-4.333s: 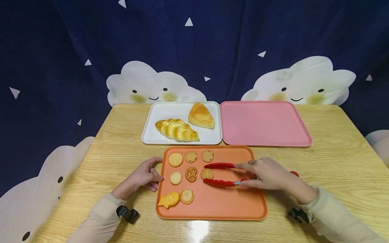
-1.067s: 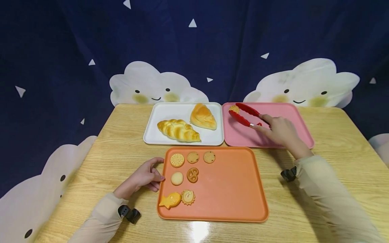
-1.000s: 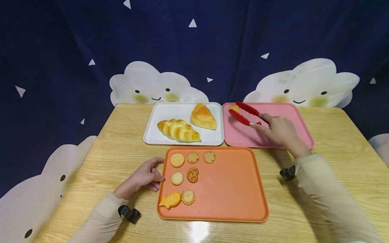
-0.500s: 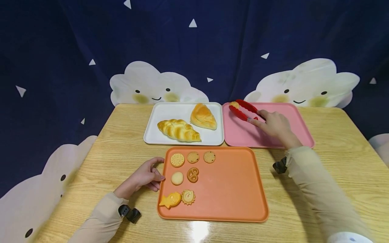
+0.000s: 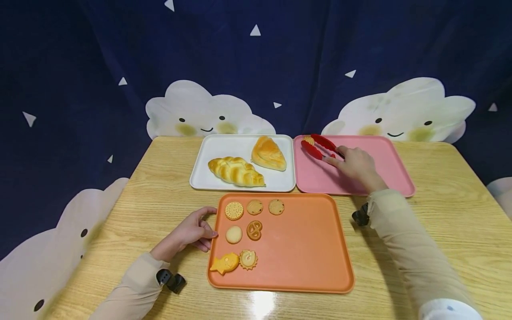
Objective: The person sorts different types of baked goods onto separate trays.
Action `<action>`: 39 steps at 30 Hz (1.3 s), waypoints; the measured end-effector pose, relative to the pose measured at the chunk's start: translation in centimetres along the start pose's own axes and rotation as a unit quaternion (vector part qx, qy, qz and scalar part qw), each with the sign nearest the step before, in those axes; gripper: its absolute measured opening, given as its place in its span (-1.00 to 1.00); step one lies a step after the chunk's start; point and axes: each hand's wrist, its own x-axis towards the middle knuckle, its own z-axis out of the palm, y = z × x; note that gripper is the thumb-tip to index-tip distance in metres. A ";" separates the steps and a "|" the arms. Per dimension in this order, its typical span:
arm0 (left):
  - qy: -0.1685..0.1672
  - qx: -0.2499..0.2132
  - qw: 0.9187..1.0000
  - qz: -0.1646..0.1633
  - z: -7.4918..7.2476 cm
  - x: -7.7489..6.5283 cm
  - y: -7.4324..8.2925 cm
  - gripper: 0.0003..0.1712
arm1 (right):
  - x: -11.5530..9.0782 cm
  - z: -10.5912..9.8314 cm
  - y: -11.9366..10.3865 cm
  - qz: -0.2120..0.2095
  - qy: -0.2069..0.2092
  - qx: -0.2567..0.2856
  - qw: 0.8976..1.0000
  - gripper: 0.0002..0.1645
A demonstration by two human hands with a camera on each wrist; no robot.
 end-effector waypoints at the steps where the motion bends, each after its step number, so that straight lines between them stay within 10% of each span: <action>1: 0.000 0.000 1.000 0.000 0.0 0.0 0.0 -0.26 | 0.1 0.0 -0.1 0.002 -0.001 0.003 1.000 -0.13; 39: -0.004 -0.005 1.000 0.003 -0.2 0.2 0.0 -0.26 | -3.5 -1.1 -1.0 -0.038 0.012 0.019 0.999 -0.11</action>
